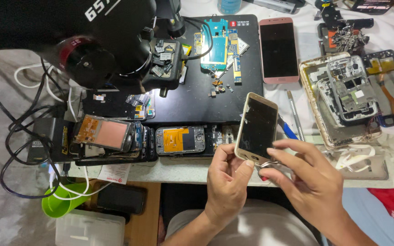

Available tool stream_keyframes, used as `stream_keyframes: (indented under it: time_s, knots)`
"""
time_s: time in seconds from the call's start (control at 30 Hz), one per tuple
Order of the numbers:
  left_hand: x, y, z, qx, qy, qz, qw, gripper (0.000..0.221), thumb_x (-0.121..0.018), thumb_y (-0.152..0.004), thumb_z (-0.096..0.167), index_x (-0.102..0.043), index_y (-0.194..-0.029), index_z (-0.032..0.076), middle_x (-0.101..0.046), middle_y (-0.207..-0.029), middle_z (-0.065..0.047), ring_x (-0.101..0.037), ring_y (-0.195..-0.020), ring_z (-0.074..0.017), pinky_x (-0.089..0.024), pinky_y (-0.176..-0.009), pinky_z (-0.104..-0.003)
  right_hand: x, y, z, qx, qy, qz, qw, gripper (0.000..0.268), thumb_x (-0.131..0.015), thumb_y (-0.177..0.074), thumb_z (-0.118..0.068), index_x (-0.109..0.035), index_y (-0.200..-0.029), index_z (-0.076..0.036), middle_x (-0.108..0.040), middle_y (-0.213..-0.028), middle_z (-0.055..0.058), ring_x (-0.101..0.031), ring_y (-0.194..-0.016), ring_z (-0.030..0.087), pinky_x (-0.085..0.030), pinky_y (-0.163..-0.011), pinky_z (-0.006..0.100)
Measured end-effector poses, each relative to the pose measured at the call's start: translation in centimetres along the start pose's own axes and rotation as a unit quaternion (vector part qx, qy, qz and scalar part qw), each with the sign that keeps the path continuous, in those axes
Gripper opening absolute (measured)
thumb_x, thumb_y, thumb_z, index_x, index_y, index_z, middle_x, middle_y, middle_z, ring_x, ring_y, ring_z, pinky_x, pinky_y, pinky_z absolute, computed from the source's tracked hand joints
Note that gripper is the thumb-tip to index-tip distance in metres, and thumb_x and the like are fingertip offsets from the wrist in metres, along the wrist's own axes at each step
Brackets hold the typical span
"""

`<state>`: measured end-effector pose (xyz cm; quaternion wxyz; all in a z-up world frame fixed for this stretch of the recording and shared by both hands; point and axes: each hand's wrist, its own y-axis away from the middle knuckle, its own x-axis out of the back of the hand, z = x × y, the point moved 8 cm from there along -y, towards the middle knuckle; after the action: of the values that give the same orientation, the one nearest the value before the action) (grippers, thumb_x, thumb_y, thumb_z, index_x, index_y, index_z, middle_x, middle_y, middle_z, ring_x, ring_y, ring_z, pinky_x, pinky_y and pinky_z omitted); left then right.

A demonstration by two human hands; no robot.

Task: The person handles a smartphone motherboard and then uses a metal prying tool to separate the screen assembly from the phone's frame. The person works at a bench with a microscope and various disassembled phone parts.

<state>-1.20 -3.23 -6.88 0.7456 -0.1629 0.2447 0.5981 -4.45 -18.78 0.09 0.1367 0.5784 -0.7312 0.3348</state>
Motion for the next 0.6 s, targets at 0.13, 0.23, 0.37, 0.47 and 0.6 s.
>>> stream_keyframes:
  time_s: [0.13,0.23,0.37,0.47,0.6]
  knots:
    - [-0.3,0.1,0.5,-0.018,-0.010,-0.008,1.000,0.024,-0.059,-0.102,0.000,-0.049,-0.124,-0.005,-0.067,-0.117,-0.013,-0.065,-0.108,-0.0126,-0.054,-0.097,-0.026,-0.4,-1.4,-1.7,0.043,0.020,-0.030,0.998,0.040,-0.083,-0.077,-0.004,-0.073,-0.114,-0.010,-0.074,-0.119,0.009,-0.064,-0.062,0.006,-0.050,-0.054,0.023]
    - [-0.2,0.1,0.7,-0.023,-0.016,-0.004,1.000,0.024,-0.060,-0.101,0.000,-0.050,-0.123,-0.005,-0.067,-0.115,-0.013,-0.066,-0.107,-0.0122,-0.054,-0.095,-0.026,-0.3,-1.4,-3.9,0.185,0.096,-0.039,0.977,0.046,-0.079,-0.075,-0.003,-0.071,-0.120,-0.005,-0.071,-0.123,0.012,-0.072,-0.084,0.023,-0.056,-0.067,0.032]
    - [-0.4,0.1,0.7,-0.012,-0.003,-0.009,1.000,0.024,-0.059,-0.101,0.001,-0.051,-0.122,-0.006,-0.068,-0.111,-0.013,-0.067,-0.101,-0.0124,-0.056,-0.088,-0.027,-0.6,-1.1,-4.9,0.302,0.164,-0.038,0.938,0.040,-0.082,-0.074,-0.010,-0.072,-0.110,0.004,-0.072,-0.112,0.019,-0.072,-0.074,0.028,-0.049,-0.054,0.034]
    - [-0.5,0.0,0.7,-0.020,0.018,-0.011,1.000,0.025,-0.059,-0.101,0.003,-0.051,-0.123,-0.006,-0.069,-0.110,-0.013,-0.067,-0.099,-0.0118,-0.056,-0.088,-0.026,-0.7,-1.0,-5.3,0.346,0.169,-0.020,0.923,0.034,-0.081,-0.079,-0.012,-0.072,-0.106,0.005,-0.073,-0.106,0.022,-0.070,-0.071,0.027,-0.050,-0.054,0.035]
    - [-0.3,-0.1,0.9,-0.057,-0.008,-0.009,0.998,0.024,-0.060,-0.103,0.004,-0.051,-0.123,-0.006,-0.068,-0.109,-0.012,-0.064,-0.098,-0.0095,-0.054,-0.088,-0.025,-1.0,-0.9,-5.4,0.375,0.165,-0.003,0.912,0.028,-0.079,-0.083,-0.009,-0.071,-0.105,0.007,-0.073,-0.104,0.023,-0.069,-0.070,0.028,-0.053,-0.057,0.036]
